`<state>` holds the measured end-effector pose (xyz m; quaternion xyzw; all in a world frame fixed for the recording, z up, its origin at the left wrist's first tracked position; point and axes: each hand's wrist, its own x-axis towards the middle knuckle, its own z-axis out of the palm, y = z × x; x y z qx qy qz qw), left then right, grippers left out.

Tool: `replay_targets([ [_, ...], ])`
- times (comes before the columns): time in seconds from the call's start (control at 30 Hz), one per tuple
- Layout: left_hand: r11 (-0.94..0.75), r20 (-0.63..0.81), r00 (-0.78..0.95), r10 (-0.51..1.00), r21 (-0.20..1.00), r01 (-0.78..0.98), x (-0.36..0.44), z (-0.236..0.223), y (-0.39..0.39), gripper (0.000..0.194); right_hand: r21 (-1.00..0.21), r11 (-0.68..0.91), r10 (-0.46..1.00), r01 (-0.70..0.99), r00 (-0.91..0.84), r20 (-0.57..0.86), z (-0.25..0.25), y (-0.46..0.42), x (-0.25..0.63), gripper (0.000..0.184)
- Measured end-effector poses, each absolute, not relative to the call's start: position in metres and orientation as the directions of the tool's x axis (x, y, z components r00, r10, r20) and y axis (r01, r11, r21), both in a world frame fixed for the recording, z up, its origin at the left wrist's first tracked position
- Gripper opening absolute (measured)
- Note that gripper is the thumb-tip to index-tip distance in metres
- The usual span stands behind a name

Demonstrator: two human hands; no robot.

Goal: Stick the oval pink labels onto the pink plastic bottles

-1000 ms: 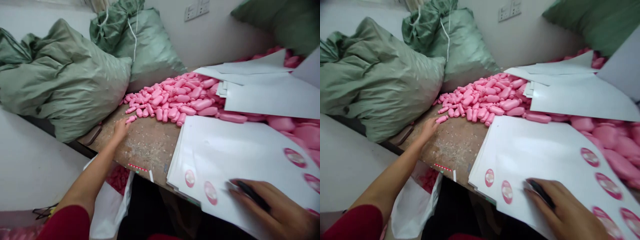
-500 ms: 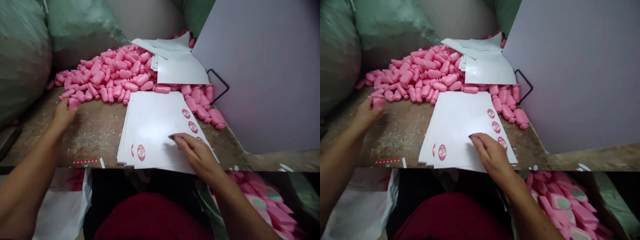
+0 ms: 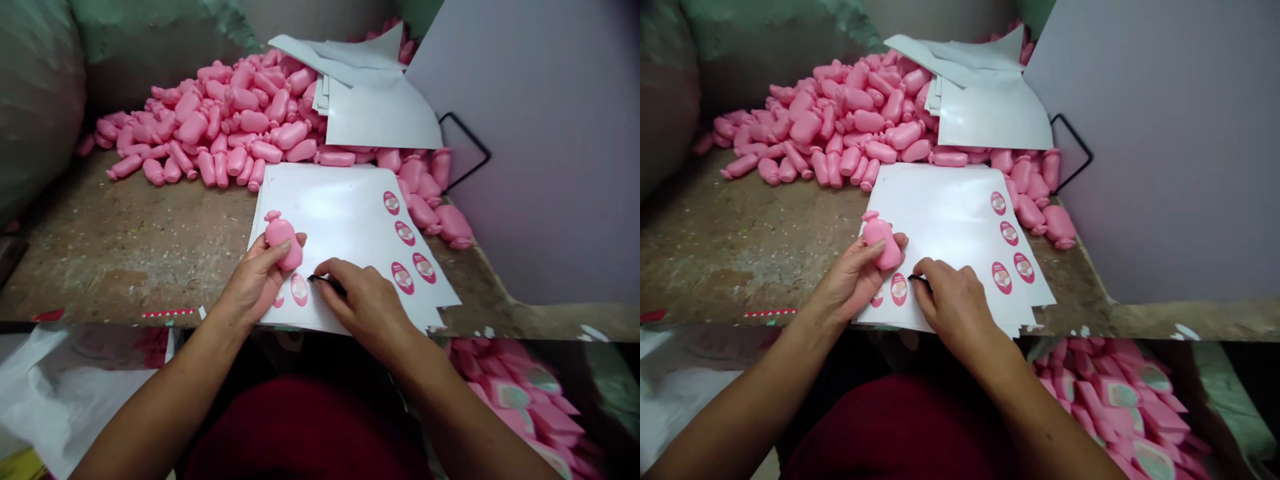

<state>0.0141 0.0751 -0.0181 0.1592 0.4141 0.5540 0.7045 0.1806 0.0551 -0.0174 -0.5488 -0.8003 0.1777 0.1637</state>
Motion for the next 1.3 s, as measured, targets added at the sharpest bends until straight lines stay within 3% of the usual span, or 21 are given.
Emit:
replay_targets([
  [0.23,0.336,-0.406,0.05,0.912,0.674,-0.658,0.015,-0.021,0.074,0.045,-0.418,0.353,0.933,0.837,-0.347,0.093,-0.018,0.055,0.172,0.016],
  [0.43,0.331,-0.389,0.062,0.919,0.676,-0.658,0.015,-0.022,0.074,0.055,-0.371,0.344,0.939,0.863,-0.328,0.108,-0.019,0.053,0.169,0.014],
  [0.73,0.356,-0.426,0.06,0.903,0.663,-0.659,0.015,-0.018,0.075,0.057,-0.543,0.273,0.945,0.794,-0.326,-0.002,-0.02,0.06,0.173,0.012],
  [1.0,0.353,-0.458,0.024,0.888,0.649,-0.674,0.016,-0.017,0.077,0.039,-0.396,0.337,0.939,0.854,-0.333,0.08,-0.02,0.056,0.171,0.015],
  [1.3,0.363,-0.448,0.035,0.893,0.674,-0.644,0.015,-0.016,0.076,0.041,-0.409,0.3,0.951,0.862,-0.302,0.061,-0.02,0.057,0.166,0.016],
])
